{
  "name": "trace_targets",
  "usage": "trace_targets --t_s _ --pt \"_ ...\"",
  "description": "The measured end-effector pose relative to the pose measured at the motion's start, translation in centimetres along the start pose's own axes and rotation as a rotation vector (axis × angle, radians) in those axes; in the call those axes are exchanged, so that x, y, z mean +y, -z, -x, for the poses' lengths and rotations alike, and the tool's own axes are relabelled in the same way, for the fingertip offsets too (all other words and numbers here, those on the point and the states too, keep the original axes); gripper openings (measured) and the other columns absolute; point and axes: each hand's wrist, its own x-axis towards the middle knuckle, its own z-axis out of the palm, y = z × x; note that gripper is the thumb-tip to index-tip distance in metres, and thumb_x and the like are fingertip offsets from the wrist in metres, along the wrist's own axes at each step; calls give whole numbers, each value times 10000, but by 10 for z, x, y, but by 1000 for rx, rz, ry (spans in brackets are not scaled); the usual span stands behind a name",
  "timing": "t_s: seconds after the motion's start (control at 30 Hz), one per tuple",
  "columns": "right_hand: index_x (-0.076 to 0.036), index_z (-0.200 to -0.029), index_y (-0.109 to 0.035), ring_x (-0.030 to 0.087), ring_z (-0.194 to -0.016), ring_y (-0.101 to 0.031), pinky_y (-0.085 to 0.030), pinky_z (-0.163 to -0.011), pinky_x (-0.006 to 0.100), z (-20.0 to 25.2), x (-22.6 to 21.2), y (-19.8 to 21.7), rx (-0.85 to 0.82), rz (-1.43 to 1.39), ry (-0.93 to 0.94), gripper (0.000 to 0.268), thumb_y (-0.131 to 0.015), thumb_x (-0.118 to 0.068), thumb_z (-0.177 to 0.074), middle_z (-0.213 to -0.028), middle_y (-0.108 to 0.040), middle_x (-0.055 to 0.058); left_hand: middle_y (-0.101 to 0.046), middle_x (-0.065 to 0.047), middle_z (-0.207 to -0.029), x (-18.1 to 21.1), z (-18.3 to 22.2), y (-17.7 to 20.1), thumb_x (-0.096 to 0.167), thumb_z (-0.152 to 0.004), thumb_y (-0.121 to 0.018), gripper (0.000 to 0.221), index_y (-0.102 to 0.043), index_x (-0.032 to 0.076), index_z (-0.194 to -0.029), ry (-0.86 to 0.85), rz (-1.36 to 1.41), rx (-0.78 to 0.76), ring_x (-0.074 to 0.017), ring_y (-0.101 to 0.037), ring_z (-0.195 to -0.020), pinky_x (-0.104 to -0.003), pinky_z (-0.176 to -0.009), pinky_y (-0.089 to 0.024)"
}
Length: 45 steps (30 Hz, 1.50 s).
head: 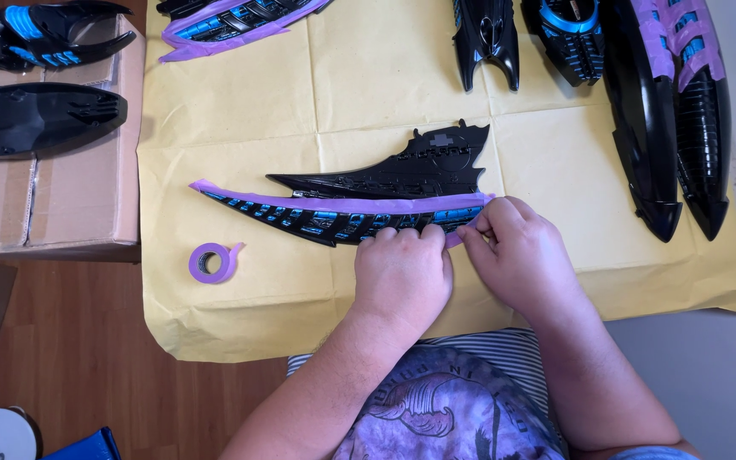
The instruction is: Applying purple masking tape to the edges of a plastic prop for detailing or painting preparation.
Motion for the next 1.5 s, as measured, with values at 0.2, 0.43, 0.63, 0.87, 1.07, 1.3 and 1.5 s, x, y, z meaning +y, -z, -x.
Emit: trace_targets --t_s 0.2,0.43,0.63,0.87,1.07,1.3,1.5 --pt "-112 -938 -600 310 -720 -699 -561 -636 442 -3 -4 8 -81 -12 -90 249 -776 -262 -846 -766 -604 57 -725 -115 -773 1 0 4 309 -994 -431 335 -708 123 -963 2 7 8 -349 -740 -813 -493 -742 -578" --pt "-100 -955 -597 312 -711 -699 -561 -640 447 -7 -8 12 -117 -35 -124 246 -770 -244 -855 -746 -603 62 -730 -117 -774 2 0 7 308 -991 -444 336 -710 109 -947 16 26 0 -355 -744 -816 -492 -742 -580" --pt "-104 -989 -613 333 -734 -705 -560 -645 471 -10 -11 16 -171 -32 -153 257 -766 -253 -847 -755 -617 79 -732 -115 -779 1 -3 9 302 -986 -448 337 -716 101 -948 20 7 -33 -336 -745 -802 -475 -721 -584" --pt "-108 -989 -616 322 -741 -711 -562 -651 467 -12 -13 18 -182 -22 -160 266 -769 -266 -839 -750 -624 73 -737 -134 -810 1 -4 10 297 -998 -454 350 -727 79 -991 25 25 -54 -334 -746 -799 -477 -720 -591" --pt "-112 -996 -618 293 -730 -712 -568 -652 443 -12 -12 17 -177 -22 -162 273 -773 -269 -835 -738 -622 52 -737 -142 -806 1 -7 15 286 -998 -460 357 -734 57 -1005 16 32 -79 -334 -747 -778 -470 -709 -598" --pt "-130 -1024 -606 290 -759 -706 -567 -687 449 -13 -10 16 -196 -15 -171 297 -772 -295 -841 -736 -612 36 -739 -140 -790 0 -8 16 289 -999 -461 363 -741 58 -995 14 34 -89 -330 -754 -758 -463 -685 -604" --pt "-98 -1054 -589 345 -765 -701 -558 -702 506 -16 -19 19 -194 7 -152 412 -806 -363 -824 -730 -599 70 -738 -152 -801 -1 -9 19 284 -998 -462 369 -740 42 -1015 21 58 -111 -342 -754 -778 -481 -704 -602"
